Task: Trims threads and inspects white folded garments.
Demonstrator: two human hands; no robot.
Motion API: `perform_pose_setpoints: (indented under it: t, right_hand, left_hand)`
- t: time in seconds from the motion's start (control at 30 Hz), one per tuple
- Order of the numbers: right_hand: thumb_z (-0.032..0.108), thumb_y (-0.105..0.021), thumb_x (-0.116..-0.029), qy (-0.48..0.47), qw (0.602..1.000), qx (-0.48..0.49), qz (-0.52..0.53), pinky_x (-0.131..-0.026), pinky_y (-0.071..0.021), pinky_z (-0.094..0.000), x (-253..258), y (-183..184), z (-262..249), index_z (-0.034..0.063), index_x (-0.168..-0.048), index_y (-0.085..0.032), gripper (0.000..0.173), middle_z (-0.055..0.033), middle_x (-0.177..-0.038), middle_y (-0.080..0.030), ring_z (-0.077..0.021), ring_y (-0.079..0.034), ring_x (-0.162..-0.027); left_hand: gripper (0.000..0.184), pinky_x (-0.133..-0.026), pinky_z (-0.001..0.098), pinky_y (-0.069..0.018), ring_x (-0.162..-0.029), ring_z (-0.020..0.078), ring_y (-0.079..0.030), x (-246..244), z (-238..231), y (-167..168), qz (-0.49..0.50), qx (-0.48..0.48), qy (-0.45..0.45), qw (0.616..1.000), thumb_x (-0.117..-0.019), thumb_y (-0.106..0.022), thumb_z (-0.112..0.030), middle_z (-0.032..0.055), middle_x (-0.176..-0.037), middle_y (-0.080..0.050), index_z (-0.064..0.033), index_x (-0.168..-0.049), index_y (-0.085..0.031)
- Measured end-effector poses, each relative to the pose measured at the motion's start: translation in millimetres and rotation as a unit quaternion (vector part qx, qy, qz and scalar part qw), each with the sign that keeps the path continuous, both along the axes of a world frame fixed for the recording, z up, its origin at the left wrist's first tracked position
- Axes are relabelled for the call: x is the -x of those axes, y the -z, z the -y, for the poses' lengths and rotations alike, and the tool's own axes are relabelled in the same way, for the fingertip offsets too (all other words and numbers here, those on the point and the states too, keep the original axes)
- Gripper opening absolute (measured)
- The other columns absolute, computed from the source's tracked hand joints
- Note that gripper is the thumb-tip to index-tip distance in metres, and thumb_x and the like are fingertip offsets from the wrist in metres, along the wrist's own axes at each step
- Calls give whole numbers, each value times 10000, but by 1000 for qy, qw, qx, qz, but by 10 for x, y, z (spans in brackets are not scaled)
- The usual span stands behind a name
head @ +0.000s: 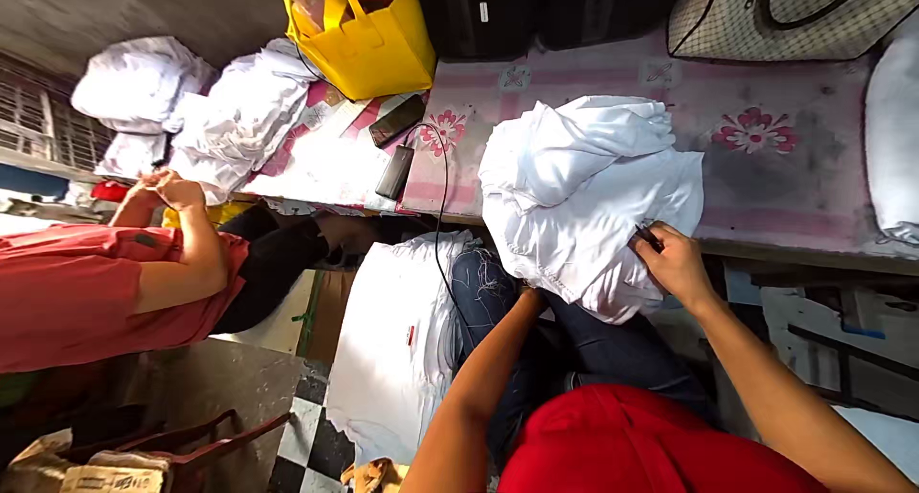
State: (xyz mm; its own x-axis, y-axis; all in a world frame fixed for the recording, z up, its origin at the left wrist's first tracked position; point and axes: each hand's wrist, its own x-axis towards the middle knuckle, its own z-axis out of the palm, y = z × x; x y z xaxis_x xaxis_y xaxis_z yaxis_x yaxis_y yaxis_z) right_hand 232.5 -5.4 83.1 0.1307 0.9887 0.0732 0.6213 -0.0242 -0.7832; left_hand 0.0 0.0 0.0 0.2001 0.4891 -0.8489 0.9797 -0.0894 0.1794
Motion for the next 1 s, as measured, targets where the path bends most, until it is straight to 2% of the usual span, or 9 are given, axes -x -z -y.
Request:
perform_pose_setpoints:
  t: [0.17, 0.3, 0.47, 0.57, 0.67, 0.73, 0.8, 0.9, 1.0]
  right_hand:
    - [214, -579, -1026, 48, 998, -40, -24, -808, -522, -465, -47, -221, 29, -62, -959, -727, 320, -203, -983, -680, -268, -652, -857]
    - [292, -594, -1039, 182, 983, -20, -31, -844, -492, -587, -320, -402, -236, -100, -1035, -687, 403, -272, -1005, -660, -393, -639, -913]
    - [446, -596, -1034, 198, 973, 88, -72, -766, -482, -607, -342, -457, -654, -91, -980, -661, 544, -261, -848, -629, -395, -619, -804]
    - [369, -646, -1018, 141, 986, 80, -39, -753, -489, -560, -239, -505, -669, -73, -1053, -663, 444, -215, -829, -631, -343, -610, -765]
    - [317, -699, -985, 136, 987, 79, -43, -804, -501, -541, -271, -394, -659, -77, -1183, -628, 447, -225, -911, -653, -332, -625, -823]
    - [307, -702, -982, 135, 986, 83, -52, -837, -501, -537, -294, -334, -629, -70, -1227, -619, 457, -234, -967, -665, -337, -635, -870]
    - [299, -677, -995, 122, 987, 87, -51, -883, -510, -534, -326, -312, -592, -59, -1258, -615, 448, -244, -1026, -683, -342, -660, -933]
    - [275, -640, -1012, 115, 991, 66, 21, -918, -493, -602, -311, -406, -446, -58, -1275, -627, 424, -283, -1111, -673, -417, -657, -1021]
    - [248, -589, -1025, 141, 982, 10, 123, -831, -500, -673, -159, -702, -272, -26, -1272, -657, 376, -306, -1214, -630, -490, -652, -1026]
  left_hand:
    - [441, -1027, 693, -436, -1214, 455, -616, 534, -85, -741, 119, -39, 32, 992, -1044, -567, -378, 271, -1223, -675, 14, -1194, -702]
    - [459, -986, 651, -472, -1096, 434, -662, 940, -275, -1547, 143, -200, -132, 960, -1083, -482, -329, 276, -1086, -699, 73, -1089, -706]
    - [305, -904, 393, -581, -940, 232, -720, 925, -742, -1407, 364, -394, -355, 766, -1069, -500, -118, 219, -1065, -712, 108, -1222, -636]
    - [297, -872, 423, -575, -1001, 317, -686, 587, -839, -1403, 380, -576, -267, 673, -976, -649, -81, 285, -1151, -656, 126, -1188, -653]
    - [338, -934, 527, -541, -1124, 432, -631, 305, -971, -1363, 359, -629, -160, 671, -874, -795, -179, 313, -1237, -616, 75, -1083, -715]
    - [175, -983, 527, -522, -1149, 408, -627, 317, -1048, -1271, 367, -606, -178, 683, -883, -774, -112, 272, -1203, -648, 47, -949, -748]
    - [137, -955, 465, -544, -1068, 333, -671, 515, -1042, -1247, 382, -596, -245, 663, -909, -729, -60, 237, -1086, -695, 73, -941, -736]
    - [180, -827, 356, -584, -844, 213, -724, 738, -929, -1301, 381, -605, -332, 615, -974, -635, -40, 213, -938, -734, 118, -1030, -702]
    - [374, -829, 386, -605, -919, 230, -732, 703, -862, -1437, 449, -527, -264, 671, -1003, -569, -22, 248, -1206, -686, 100, -1357, -566]
